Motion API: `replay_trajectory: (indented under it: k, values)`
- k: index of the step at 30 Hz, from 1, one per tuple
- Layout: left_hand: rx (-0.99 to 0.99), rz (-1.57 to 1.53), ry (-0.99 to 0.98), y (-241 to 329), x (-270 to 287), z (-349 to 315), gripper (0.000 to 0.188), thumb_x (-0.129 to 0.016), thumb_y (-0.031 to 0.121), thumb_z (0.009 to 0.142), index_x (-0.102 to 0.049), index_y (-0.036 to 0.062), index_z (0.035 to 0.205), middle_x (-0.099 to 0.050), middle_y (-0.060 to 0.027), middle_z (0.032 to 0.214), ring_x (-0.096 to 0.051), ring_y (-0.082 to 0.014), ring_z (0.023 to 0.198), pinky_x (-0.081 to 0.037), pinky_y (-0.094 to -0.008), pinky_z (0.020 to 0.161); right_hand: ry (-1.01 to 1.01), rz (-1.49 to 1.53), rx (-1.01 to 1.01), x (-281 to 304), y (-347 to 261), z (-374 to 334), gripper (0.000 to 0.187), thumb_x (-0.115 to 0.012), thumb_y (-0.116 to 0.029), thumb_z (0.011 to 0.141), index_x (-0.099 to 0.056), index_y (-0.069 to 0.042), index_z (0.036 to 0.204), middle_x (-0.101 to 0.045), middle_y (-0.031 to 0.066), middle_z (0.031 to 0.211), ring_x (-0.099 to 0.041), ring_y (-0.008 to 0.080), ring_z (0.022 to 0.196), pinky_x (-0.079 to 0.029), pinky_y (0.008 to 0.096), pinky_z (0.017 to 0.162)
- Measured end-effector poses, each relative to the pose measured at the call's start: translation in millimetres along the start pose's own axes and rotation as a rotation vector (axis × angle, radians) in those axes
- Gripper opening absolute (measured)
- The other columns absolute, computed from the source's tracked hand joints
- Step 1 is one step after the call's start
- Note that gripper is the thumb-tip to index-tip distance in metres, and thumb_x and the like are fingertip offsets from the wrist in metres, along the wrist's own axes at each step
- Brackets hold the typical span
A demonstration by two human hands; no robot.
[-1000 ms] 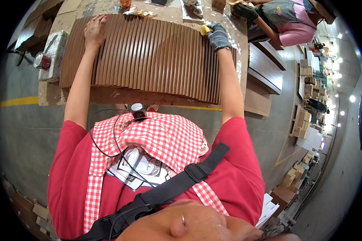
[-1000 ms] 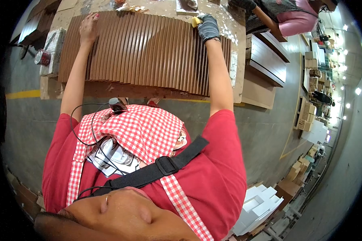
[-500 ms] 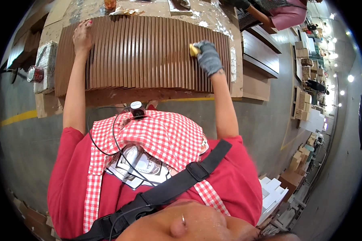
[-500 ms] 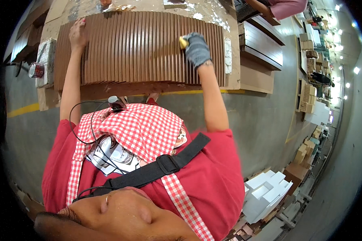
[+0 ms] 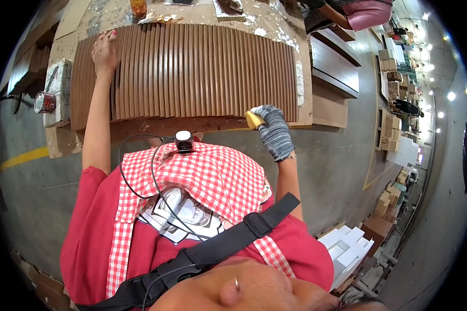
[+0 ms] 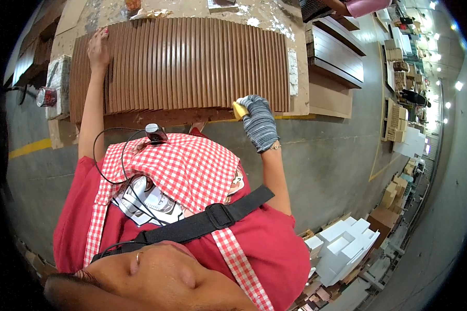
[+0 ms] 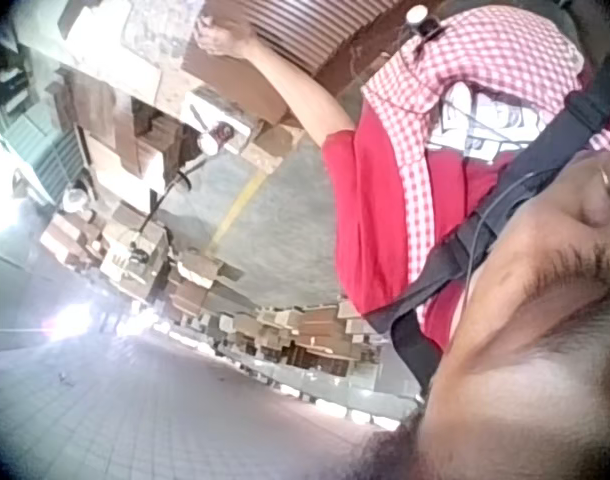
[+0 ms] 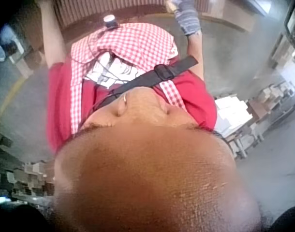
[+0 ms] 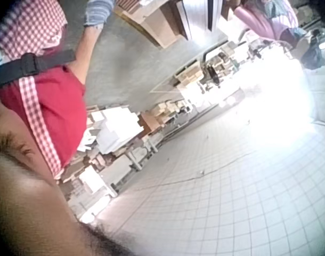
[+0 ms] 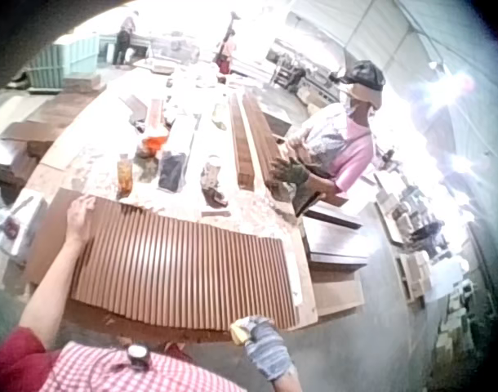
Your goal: The person wipes a slatted wood panel with a yellow sponge and a cloth, moving the sponge back and forth along the grooves and wiping the edges of the panel by hand.
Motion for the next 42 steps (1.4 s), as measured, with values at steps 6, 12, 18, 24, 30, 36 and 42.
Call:
replay_trajectory:
  k: [6,12,18,24,30,36,42]
  values:
    - [0.02,0.053,0.036,36,20,0,0.036,-0.046,0.02,0.094,-0.054,0.0144,0.129,-0.051,-0.0071,0.136,-0.046,-0.0301,0.124,-0.036,-0.0428,0.103,-0.043,0.55,-0.233,18,10,33,0.038,-0.067,0.004,0.076,-0.063,-0.007,0.112,-0.061,0.0132,0.105,-0.058,0.0249,0.103,-0.049,0.0353,0.096]
    - [0.041,-0.015,0.02,12,7,-3,0.053,-0.029,0.051,0.099,-0.055,0.0167,0.129,-0.048,-0.0094,0.138,-0.04,-0.0295,0.13,-0.026,-0.0467,0.109,0.177,0.249,-0.106,-1,39,184,0.036,-0.058,-0.004,0.087,-0.057,-0.008,0.124,-0.055,0.0123,0.122,-0.055,0.0264,0.113,-0.046,0.0341,0.102]
    - [-0.039,-0.053,0.054,19,9,3,0.051,-0.029,0.047,0.099,-0.056,0.0149,0.128,-0.049,-0.0093,0.137,-0.04,-0.0289,0.129,-0.027,-0.045,0.108,0.223,-0.12,0.178,-10,16,256,0.035,-0.065,-0.011,0.084,-0.062,-0.009,0.118,-0.059,0.015,0.116,-0.056,0.0311,0.109,-0.043,0.0379,0.101]
    - [0.078,-0.031,0.03,21,14,-1,0.051,-0.031,0.048,0.098,-0.057,0.0151,0.127,-0.05,-0.0083,0.136,-0.042,-0.029,0.128,-0.028,-0.0456,0.107,-0.189,-0.093,-0.02,-33,37,249,0.046,-0.076,-0.01,0.076,-0.064,-0.014,0.12,-0.061,0.0125,0.116,-0.059,0.0261,0.106,-0.047,0.0351,0.099]
    - [0.005,-0.017,0.045,18,8,2,0.055,-0.027,0.052,0.098,-0.058,0.0153,0.126,-0.05,-0.0077,0.135,-0.042,-0.0292,0.127,-0.027,-0.0458,0.108,0.072,-0.071,0.104,-12,29,263,0.043,-0.073,-0.014,0.08,-0.061,-0.014,0.122,-0.062,0.0107,0.116,-0.059,0.0243,0.107,-0.048,0.0337,0.1]
    - [-0.052,0.02,0.077,13,6,-2,0.044,-0.037,0.043,0.098,-0.056,0.0154,0.127,-0.05,-0.007,0.136,-0.043,-0.0295,0.126,-0.032,-0.0457,0.105,-0.027,-0.143,0.054,-28,23,259,0.033,-0.066,-0.021,0.087,-0.064,-0.013,0.118,-0.063,0.0131,0.115,-0.059,0.0236,0.106,-0.048,0.0368,0.096]
    - [-0.113,0.128,0.051,-5,-2,-4,0.037,-0.05,0.021,0.093,-0.052,0.0164,0.13,-0.049,-0.0068,0.137,-0.044,-0.0303,0.126,-0.035,-0.0462,0.103,-0.161,0.159,-0.113,-38,38,232,0.035,-0.071,-0.007,0.08,-0.065,-0.012,0.115,-0.063,0.0125,0.116,-0.06,0.023,0.107,-0.051,0.0335,0.097]
Point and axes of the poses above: each hand's wrist, its own z-axis towards the middle knuckle, its own x-axis out of the back of the hand, y = z × x, the point moved 8 cm from there along z, towards the middle knuckle
